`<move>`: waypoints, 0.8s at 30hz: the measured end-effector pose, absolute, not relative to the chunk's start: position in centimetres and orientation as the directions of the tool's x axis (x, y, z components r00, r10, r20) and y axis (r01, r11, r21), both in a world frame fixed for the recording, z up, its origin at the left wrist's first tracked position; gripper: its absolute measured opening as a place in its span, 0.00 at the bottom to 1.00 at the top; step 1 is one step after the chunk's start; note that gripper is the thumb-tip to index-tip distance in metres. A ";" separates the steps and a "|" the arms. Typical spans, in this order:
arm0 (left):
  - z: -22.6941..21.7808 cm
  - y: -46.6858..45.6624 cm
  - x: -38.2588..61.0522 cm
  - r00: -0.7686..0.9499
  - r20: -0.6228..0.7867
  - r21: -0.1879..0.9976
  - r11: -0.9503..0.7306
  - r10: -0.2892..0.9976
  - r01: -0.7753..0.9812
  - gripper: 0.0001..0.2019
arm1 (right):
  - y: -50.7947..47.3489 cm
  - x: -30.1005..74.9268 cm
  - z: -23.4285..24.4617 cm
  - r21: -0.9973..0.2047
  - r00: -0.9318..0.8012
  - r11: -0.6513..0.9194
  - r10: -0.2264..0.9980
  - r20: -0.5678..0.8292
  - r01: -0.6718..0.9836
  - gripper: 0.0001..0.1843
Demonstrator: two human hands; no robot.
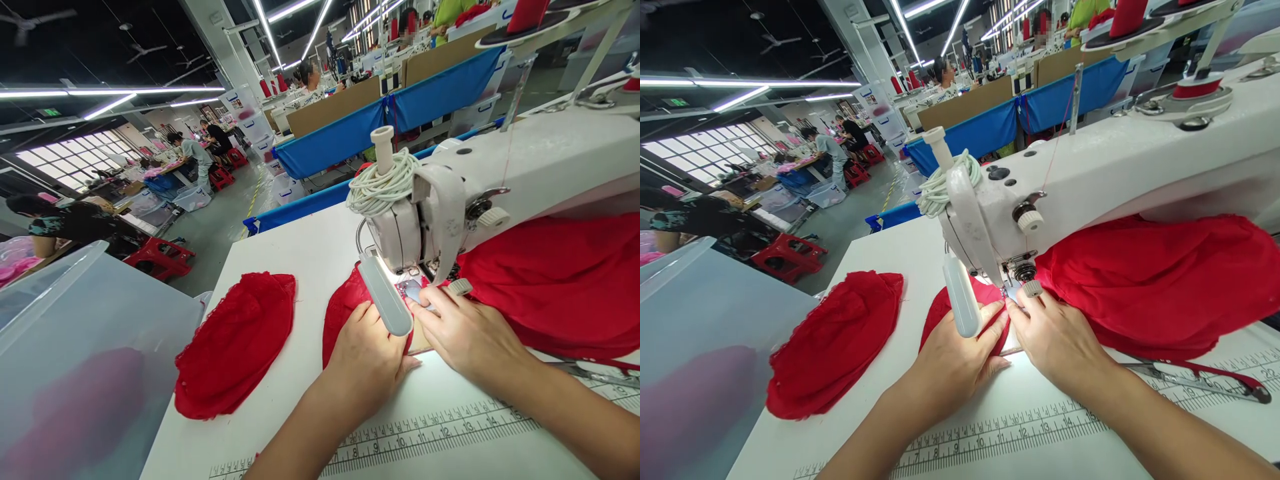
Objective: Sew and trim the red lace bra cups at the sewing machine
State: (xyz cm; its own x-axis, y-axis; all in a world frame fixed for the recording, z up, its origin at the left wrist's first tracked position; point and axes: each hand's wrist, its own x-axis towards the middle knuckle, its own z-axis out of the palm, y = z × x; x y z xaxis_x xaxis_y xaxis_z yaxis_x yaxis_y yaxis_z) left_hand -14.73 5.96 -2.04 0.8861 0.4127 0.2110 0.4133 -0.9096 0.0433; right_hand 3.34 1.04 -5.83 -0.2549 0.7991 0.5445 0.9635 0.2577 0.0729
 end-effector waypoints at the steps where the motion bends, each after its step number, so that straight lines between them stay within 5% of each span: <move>1: -2.1 6.0 -14.8 0.886 0.218 0.041 -0.911 0.408 0.410 0.17 | 1.0 3.4 -5.8 0.058 -0.248 0.260 0.795 0.553 0.964 0.17; 8: -2.0 5.9 -14.8 0.884 0.202 0.062 -0.906 0.422 0.418 0.13 | 0.6 4.0 -5.9 -0.062 -0.287 0.380 0.786 0.548 0.923 0.16; 24: -2.4 5.8 -14.8 0.870 0.271 0.027 -0.907 0.412 0.421 0.12 | 0.9 3.8 -5.8 -0.069 -0.260 0.359 0.782 0.566 0.931 0.16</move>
State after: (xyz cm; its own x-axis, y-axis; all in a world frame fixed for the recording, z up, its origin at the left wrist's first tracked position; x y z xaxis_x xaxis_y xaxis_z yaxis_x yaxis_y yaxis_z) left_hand -14.83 5.79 -2.41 0.8700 0.4122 0.2705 0.4211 -0.9066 0.0274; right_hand 3.77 0.87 -5.77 -0.2597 0.7822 0.5663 0.9310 0.3586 -0.0685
